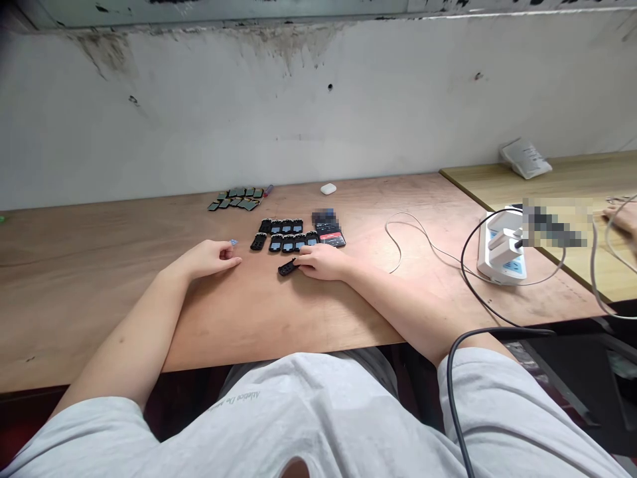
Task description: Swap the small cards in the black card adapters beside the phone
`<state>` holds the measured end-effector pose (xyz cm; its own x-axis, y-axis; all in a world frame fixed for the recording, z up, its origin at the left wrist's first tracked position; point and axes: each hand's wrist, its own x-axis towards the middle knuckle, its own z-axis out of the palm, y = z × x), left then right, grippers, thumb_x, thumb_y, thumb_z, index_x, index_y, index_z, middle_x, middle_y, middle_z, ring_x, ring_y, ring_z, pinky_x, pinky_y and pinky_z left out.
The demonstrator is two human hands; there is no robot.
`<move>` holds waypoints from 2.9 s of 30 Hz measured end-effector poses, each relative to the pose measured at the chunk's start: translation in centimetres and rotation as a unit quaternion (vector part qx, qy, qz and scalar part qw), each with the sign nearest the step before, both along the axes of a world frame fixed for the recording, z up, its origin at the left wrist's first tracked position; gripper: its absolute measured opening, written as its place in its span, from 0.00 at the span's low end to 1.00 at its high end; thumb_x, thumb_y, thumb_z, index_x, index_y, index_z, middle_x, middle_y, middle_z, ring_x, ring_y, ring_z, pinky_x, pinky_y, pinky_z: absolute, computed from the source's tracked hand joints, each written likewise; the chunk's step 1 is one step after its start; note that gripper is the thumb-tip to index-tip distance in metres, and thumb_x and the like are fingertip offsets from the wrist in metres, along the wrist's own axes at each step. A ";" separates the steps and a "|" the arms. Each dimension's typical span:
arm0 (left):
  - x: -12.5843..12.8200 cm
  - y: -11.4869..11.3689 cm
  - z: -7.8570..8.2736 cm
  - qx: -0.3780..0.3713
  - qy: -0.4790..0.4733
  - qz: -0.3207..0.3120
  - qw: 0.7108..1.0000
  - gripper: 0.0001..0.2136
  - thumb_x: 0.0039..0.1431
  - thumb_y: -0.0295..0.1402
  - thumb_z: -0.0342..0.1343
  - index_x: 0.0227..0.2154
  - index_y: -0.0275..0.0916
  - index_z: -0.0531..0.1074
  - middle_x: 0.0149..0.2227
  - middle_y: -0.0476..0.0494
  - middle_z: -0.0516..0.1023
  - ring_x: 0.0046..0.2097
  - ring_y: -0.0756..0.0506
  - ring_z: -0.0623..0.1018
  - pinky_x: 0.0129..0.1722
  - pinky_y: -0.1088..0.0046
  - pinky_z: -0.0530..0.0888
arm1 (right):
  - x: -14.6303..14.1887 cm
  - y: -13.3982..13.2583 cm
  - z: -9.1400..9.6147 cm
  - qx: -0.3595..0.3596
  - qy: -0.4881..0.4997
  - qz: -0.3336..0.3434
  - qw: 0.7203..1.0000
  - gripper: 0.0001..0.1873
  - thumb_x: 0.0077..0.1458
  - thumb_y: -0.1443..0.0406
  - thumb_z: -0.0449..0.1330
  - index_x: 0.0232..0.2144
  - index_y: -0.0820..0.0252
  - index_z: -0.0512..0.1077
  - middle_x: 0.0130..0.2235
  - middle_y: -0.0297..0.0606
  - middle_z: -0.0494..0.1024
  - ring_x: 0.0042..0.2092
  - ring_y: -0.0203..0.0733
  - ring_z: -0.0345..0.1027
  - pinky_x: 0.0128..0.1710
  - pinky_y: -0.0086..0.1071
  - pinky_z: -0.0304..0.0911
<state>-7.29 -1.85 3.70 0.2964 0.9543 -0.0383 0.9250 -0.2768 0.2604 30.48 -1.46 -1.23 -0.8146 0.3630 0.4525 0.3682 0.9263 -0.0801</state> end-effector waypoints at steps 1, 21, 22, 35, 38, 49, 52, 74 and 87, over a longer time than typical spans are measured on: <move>0.2 -0.1 0.1 0.002 -0.001 0.000 1.000 0.15 0.55 0.49 0.58 0.24 0.44 0.67 0.23 0.50 0.75 0.25 0.45 0.73 0.26 0.69 0.65 | 0.0 0.0 0.0 0.000 -0.001 0.001 1.000 0.13 0.67 0.66 0.55 0.47 0.59 0.80 0.40 0.42 0.78 0.37 0.40 0.73 0.36 0.31 0.64; 0.2 0.7 -1.4 0.129 -0.001 -0.045 0.991 0.12 0.62 0.42 0.53 0.40 0.43 0.76 0.38 0.42 0.80 0.38 0.42 0.78 0.39 0.65 0.72 | 0.0 -0.1 0.2 -0.017 -0.005 -0.002 1.000 0.13 0.66 0.67 0.57 0.48 0.59 0.79 0.41 0.43 0.79 0.39 0.42 0.73 0.38 0.33 0.65; 0.6 0.5 -1.3 0.141 -0.010 -0.054 0.989 0.13 0.62 0.43 0.53 0.41 0.42 0.76 0.38 0.42 0.80 0.38 0.42 0.78 0.40 0.65 0.72 | 0.0 -0.1 0.2 -0.017 -0.005 -0.002 1.000 0.13 0.66 0.67 0.57 0.48 0.59 0.79 0.41 0.43 0.79 0.39 0.42 0.73 0.38 0.33 0.66; 11.3 -3.6 -3.4 0.154 -0.080 -0.320 0.931 0.09 0.69 0.36 0.52 0.45 0.42 0.76 0.42 0.39 0.78 0.42 0.42 0.79 0.42 0.66 0.74 | -0.1 -0.1 0.3 -0.009 0.012 -0.013 1.000 0.11 0.66 0.67 0.57 0.44 0.60 0.79 0.40 0.42 0.78 0.36 0.41 0.71 0.36 0.32 0.62; 10.6 -3.2 -3.5 0.164 -0.069 -0.321 0.930 0.09 0.72 0.36 0.50 0.40 0.42 0.75 0.39 0.40 0.77 0.40 0.43 0.77 0.39 0.67 0.72 | -0.1 -0.1 0.5 -0.012 0.028 -0.026 0.999 0.10 0.65 0.68 0.57 0.42 0.61 0.78 0.39 0.42 0.78 0.36 0.41 0.71 0.35 0.32 0.61; 4.4 2.0 -1.9 0.268 0.007 -0.073 0.961 0.11 0.72 0.36 0.46 0.42 0.39 0.73 0.44 0.35 0.77 0.47 0.37 0.76 0.47 0.59 0.71 | 0.0 0.2 0.5 -0.001 0.047 -0.104 0.993 0.11 0.67 0.67 0.55 0.40 0.60 0.77 0.38 0.42 0.78 0.39 0.43 0.69 0.40 0.36 0.59; 2.4 4.3 -1.2 0.226 0.087 -0.019 0.970 0.12 0.71 0.36 0.44 0.43 0.39 0.73 0.45 0.33 0.78 0.48 0.35 0.76 0.45 0.58 0.70 | 0.0 0.0 0.8 0.002 0.032 -0.168 0.985 0.10 0.67 0.66 0.55 0.40 0.59 0.77 0.40 0.44 0.78 0.42 0.47 0.68 0.43 0.38 0.58; 5.1 6.2 -0.5 0.100 0.051 -0.011 0.994 0.19 0.66 0.32 0.45 0.54 0.42 0.74 0.52 0.39 0.82 0.52 0.36 0.80 0.50 0.61 0.72 | -0.3 -0.5 1.1 -0.008 -0.035 -0.303 0.952 0.18 0.71 0.57 0.52 0.40 0.61 0.79 0.50 0.52 0.75 0.55 0.58 0.60 0.55 0.49 0.57; 8.5 -0.9 -2.9 0.176 0.063 -0.001 0.982 0.17 0.71 0.41 0.45 0.46 0.40 0.76 0.47 0.34 0.78 0.52 0.34 0.75 0.51 0.56 0.68 | -0.5 -1.1 1.2 0.023 0.007 -0.140 0.990 0.19 0.70 0.60 0.56 0.31 0.61 0.80 0.47 0.47 0.79 0.50 0.51 0.64 0.50 0.45 0.58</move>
<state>1.17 -2.70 0.85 0.3124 0.9143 0.2576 0.9431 -0.3310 0.0309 29.96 -2.56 -0.06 -0.6784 0.5526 0.4842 0.6103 0.7908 -0.0475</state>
